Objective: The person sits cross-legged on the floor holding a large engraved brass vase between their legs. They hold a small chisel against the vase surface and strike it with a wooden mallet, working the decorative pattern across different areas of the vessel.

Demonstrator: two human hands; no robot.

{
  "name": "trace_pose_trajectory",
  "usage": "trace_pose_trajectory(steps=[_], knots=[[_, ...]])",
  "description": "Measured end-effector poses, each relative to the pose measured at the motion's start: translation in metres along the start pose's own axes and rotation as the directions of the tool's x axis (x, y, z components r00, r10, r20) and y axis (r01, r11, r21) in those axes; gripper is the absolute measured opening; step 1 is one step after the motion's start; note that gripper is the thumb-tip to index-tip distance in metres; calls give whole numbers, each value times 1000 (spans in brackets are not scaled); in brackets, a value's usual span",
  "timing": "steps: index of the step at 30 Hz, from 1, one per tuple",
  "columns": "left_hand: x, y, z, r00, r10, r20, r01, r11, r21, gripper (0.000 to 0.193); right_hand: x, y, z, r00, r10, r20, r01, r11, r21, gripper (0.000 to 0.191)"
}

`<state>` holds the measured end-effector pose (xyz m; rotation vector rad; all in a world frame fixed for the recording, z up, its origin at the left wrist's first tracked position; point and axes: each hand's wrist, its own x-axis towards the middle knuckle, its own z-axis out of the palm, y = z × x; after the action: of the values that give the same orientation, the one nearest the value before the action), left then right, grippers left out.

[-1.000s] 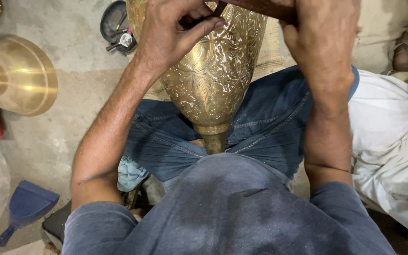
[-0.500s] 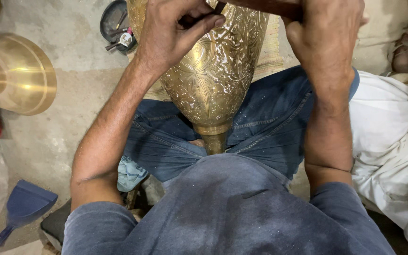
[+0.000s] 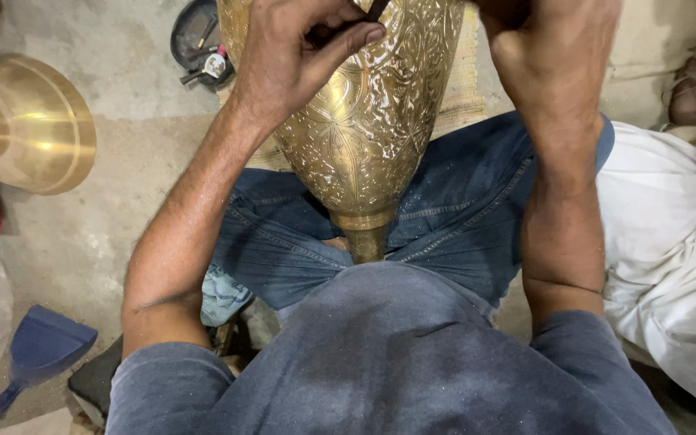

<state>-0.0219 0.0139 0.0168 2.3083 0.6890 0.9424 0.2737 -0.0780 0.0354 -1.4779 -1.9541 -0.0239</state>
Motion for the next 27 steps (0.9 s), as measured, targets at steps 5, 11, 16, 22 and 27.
trace_pose_trajectory(steps=[5, 11, 16, 22, 27], knots=[[-3, -1, 0, 999, 26, -23, -25, 1000, 12, 15, 2, -5, 0, 981, -186, -63, 159, 941, -300, 26], [-1, -5, 2, 999, 34, -37, -33, 999, 28, 16, 3, -3, 0, 997, -78, -21, 74, 982, -175, 26], [-4, -3, 2, 1000, -13, -26, 13, 999, 29, 15, 5, -1, 0, 999, -37, 15, 38, 998, -57, 17], [-3, -4, 2, 999, 19, -33, -19, 1000, -11, 14, 6, -1, -2, 999, -33, 12, 32, 997, 76, 18], [-3, -5, 1, 999, 21, -33, -19, 997, 79, 18, 0, 0, -4, 994, -92, -51, 84, 986, -143, 23]])
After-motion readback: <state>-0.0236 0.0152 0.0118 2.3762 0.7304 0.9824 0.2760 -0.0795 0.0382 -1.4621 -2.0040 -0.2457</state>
